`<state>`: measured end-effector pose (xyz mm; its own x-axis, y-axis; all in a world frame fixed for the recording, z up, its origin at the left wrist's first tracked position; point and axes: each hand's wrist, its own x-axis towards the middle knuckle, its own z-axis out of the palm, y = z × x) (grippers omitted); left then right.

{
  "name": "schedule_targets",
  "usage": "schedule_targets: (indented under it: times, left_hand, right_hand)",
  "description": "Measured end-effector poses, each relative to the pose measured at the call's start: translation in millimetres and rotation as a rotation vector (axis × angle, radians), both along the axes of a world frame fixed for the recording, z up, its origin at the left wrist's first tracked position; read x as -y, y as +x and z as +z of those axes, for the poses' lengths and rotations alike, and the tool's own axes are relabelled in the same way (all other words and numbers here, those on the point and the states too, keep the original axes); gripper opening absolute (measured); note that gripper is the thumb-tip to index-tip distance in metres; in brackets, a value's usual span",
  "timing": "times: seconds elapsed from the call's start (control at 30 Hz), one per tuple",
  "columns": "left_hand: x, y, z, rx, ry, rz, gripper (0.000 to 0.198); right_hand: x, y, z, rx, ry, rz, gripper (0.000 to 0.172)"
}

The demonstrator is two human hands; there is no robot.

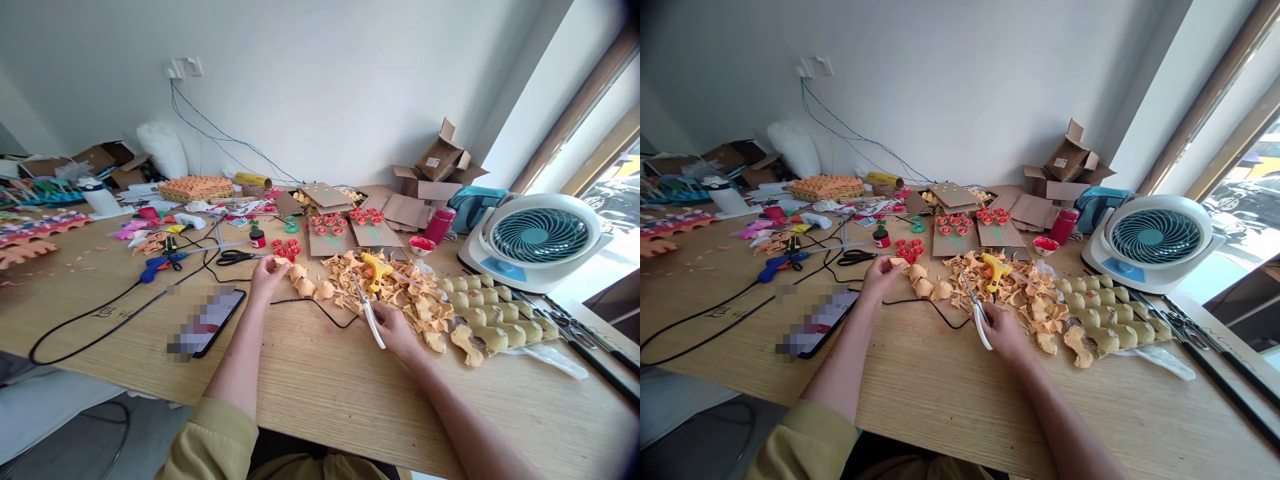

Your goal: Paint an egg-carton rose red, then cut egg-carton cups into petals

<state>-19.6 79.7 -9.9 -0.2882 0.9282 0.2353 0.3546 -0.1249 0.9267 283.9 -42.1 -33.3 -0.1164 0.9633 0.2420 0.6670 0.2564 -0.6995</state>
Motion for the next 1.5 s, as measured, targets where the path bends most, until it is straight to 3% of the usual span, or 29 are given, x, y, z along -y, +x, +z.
schedule_targets:
  times: [0.1,0.4,0.67,0.87,1.03,1.17,1.33,1.5]
  left_hand:
    - [-4,-13,-6.1,-0.175,-0.054,0.067,0.042]
    - [-3,-17,-12.8,-0.505,-0.171,0.049,0.023]
    - [-5,-16,-23.7,-0.664,-0.201,0.084,0.030]
    - [-1,-14,-19.5,-0.725,-0.192,0.114,0.034]
    - [7,-8,-6.9,-0.734,-0.107,0.120,0.036]
    - [12,6,1.5,-0.639,0.064,-0.066,0.030]
    - [19,30,-4.0,-0.638,0.148,-0.366,0.029]
    - [27,43,-10.5,-0.755,0.165,-0.465,0.041]
  right_hand:
    - [0,1,-1.0,0.006,0.006,0.004,0.039]
    - [2,0,-0.8,0.020,0.019,0.027,0.038]
    - [2,0,0.4,0.023,0.022,0.024,0.038]
    - [3,0,-1.0,0.019,0.019,0.021,0.039]
    - [3,1,0.8,0.001,0.010,0.007,0.038]
    - [5,0,4.7,-0.027,-0.001,0.000,0.041]
    - [5,1,5.4,-0.044,-0.004,-0.009,0.040]
    - [3,2,3.3,-0.019,0.013,-0.006,0.037]
